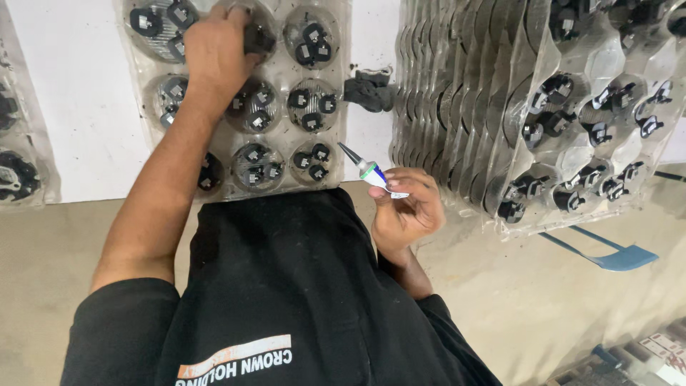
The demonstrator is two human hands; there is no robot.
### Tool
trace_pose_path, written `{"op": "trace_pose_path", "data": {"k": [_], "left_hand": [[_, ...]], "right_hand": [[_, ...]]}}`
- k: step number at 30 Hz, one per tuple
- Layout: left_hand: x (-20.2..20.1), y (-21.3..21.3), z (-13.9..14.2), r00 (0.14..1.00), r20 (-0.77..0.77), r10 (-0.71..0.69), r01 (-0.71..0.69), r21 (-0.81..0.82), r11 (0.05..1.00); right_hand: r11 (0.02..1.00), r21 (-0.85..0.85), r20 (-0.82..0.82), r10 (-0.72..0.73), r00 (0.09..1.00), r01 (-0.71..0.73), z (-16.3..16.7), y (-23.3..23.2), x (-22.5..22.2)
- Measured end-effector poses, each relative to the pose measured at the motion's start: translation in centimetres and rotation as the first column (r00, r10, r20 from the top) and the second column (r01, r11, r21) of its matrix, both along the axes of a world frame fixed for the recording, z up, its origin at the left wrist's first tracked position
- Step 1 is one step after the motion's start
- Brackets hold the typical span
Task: The person holds a small black circular component in one hand and a tube of adhesive in the other, squeezing glue onto the part. They place the glued component into a plastic tray with similar parts, pick up the next component, and repeat the gluing process, occasionally wiping the tube tip with a cloth.
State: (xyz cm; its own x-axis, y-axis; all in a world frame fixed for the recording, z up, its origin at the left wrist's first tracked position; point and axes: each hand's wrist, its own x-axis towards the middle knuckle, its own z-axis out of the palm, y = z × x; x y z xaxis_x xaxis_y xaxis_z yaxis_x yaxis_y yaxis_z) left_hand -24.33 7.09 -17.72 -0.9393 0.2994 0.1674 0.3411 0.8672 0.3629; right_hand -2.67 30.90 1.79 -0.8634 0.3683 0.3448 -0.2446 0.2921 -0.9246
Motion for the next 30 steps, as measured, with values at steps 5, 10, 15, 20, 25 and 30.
{"op": "trace_pose_path", "data": {"k": [5, 10, 15, 20, 25, 30], "left_hand": [[-2.8, 2.3, -1.2, 0.952, -0.024, -0.306, 0.290, -0.260, 0.921], [-2.3, 1.0, 4.5, 0.936, 0.018, -0.353, 0.353, -0.018, 0.936], [4.4, -0.4, 10.7, 0.917, 0.216, -0.337, -0.101, 0.939, 0.329], [10.0, -1.8, 13.1, 0.827, 0.333, -0.453, -0.461, 0.862, -0.210], [13.1, -3.5, 15.9, 0.865, 0.289, -0.409, -0.363, 0.925, -0.114], [14.3, -5.8, 18.9, 0.849, 0.303, -0.432, -0.380, 0.919, -0.103]], "right_hand": [[0.999, -0.046, 0.011, 0.000, 1.000, 0.000, -0.5, 0.4, 0.1], [0.999, -0.047, 0.021, 0.017, 1.000, -0.016, -0.6, 0.0, 0.1], [0.999, -0.044, 0.009, 0.019, 1.000, -0.019, -0.8, -1.4, -0.3], [0.997, 0.019, -0.079, 0.081, 0.994, -0.079, 0.0, -4.4, -1.4], [0.978, 0.157, -0.134, 0.158, 0.978, -0.137, 2.1, -7.9, -1.9], [0.960, 0.236, -0.141, 0.189, 0.972, -0.153, 4.1, -10.4, -1.1]]}}
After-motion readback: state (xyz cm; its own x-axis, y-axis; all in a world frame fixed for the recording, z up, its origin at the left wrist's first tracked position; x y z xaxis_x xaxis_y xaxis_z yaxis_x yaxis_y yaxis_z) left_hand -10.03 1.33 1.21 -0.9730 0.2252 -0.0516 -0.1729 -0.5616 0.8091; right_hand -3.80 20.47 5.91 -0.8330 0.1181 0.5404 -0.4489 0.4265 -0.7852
